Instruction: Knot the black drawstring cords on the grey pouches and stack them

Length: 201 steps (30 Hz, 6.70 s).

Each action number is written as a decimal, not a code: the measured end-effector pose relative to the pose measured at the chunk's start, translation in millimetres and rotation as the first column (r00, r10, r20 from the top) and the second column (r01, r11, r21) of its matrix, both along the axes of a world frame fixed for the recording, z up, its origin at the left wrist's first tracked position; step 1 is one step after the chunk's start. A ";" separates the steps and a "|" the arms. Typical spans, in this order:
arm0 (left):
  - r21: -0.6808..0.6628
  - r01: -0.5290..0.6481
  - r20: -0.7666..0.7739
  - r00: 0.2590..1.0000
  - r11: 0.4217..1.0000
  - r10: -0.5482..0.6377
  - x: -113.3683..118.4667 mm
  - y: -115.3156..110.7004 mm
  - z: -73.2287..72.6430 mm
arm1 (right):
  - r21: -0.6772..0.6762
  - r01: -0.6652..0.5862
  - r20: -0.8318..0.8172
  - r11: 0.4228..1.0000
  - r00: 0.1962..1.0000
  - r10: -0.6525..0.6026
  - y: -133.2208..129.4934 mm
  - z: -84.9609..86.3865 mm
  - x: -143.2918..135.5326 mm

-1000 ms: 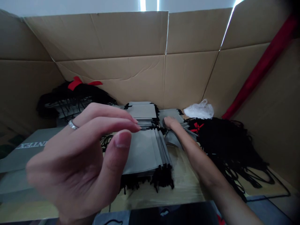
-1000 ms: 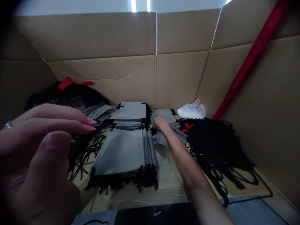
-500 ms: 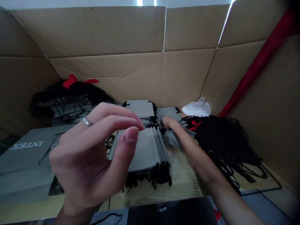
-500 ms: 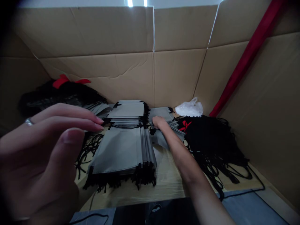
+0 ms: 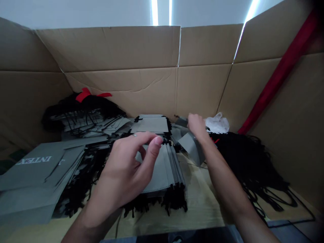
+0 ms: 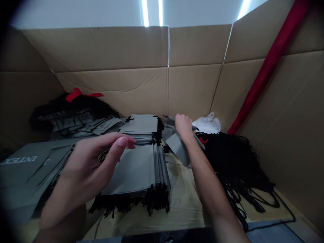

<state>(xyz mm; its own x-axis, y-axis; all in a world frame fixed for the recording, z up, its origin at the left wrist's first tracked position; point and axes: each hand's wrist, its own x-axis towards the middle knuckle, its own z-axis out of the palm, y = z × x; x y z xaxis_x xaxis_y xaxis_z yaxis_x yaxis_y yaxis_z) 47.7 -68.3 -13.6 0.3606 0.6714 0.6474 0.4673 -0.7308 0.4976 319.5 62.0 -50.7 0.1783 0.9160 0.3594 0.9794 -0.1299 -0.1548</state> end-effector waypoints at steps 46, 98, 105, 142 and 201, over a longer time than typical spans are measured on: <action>0.090 0.197 -0.139 0.973 0.976 -0.184 2.8 -5.0 3.4 | 0.720 -0.519 -0.203 0.462 0.478 0.854 -148.5 44.6 -51.0; 0.431 0.314 0.092 0.917 0.846 -0.387 -5.3 12.7 -3.4 | 0.651 -0.552 -0.304 0.522 0.440 0.845 -155.9 49.0 -55.4; 0.567 0.275 -0.128 0.961 0.776 -0.246 -16.0 11.6 -4.2 | 0.553 -0.655 -0.360 0.515 0.370 0.857 -151.5 49.5 -52.3; 0.691 0.115 -0.078 0.993 0.714 -0.085 -10.5 2.6 -11.9 | 0.604 -0.562 -0.178 0.565 0.596 0.783 -167.2 46.1 -60.2; 0.719 0.272 -0.241 0.961 0.640 -0.138 -6.5 17.0 -7.3 | 0.495 -0.722 0.070 0.484 0.588 0.806 -151.5 41.5 -53.1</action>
